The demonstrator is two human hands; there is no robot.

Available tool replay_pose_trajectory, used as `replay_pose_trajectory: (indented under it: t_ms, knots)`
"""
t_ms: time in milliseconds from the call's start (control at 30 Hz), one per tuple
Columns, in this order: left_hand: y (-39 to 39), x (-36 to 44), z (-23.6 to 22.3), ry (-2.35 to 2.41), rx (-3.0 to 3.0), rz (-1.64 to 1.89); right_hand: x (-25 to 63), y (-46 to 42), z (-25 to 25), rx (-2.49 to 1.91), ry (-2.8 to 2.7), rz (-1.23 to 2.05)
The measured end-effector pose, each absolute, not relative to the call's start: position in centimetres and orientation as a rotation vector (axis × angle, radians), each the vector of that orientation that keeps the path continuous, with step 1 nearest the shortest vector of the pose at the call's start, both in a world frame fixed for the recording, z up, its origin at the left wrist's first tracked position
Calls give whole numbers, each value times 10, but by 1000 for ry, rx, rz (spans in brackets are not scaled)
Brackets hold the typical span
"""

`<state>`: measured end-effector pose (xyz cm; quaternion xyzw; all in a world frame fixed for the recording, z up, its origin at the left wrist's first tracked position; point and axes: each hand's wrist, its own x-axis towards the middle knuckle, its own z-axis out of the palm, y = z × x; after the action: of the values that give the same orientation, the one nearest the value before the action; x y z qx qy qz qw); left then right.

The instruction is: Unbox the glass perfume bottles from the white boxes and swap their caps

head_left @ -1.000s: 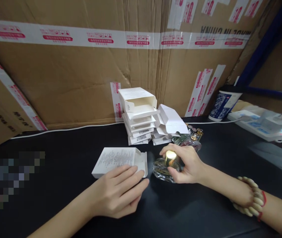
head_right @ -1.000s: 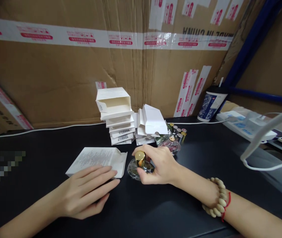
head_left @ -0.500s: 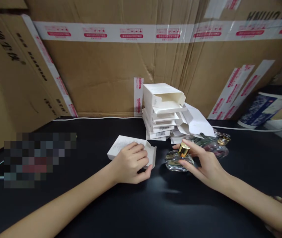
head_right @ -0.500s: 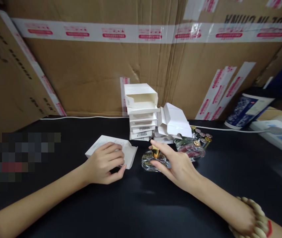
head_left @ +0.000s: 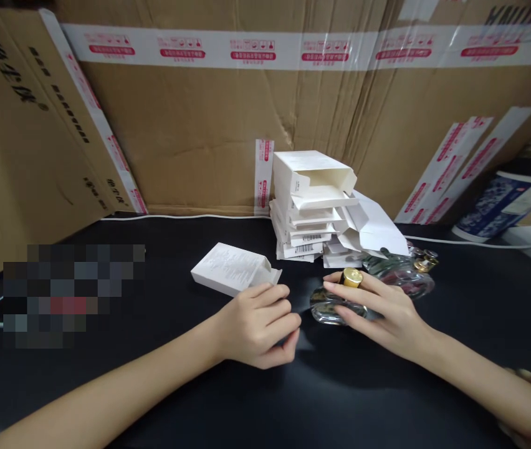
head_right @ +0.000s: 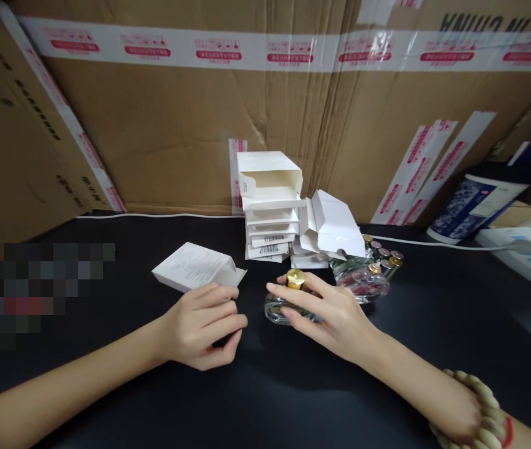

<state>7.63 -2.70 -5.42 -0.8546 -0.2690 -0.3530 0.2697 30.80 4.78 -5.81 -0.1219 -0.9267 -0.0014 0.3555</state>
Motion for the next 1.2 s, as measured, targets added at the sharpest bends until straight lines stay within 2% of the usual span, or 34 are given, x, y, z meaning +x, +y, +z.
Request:
replay_pose_trajectory:
  t_ms: [100,300,467,667,1200]
  knots:
    - [-25,73,-55,-646,-2346,-907,307,46,-61,-258,-2376,61]
    - [-19,64,-57,-660,-2394,-896,303,38,-60,-345,-2110,513]
    - [-20,66,-55,-646,-2415,-887,300,36,-52,-505,-2147,420]
    - [-20,65,-57,-650,-2429,-890,301,35,-52,-449,-2091,300]
    - [-19,67,-56,-708,-2488,-859,303,33,-52,-386,-2080,231]
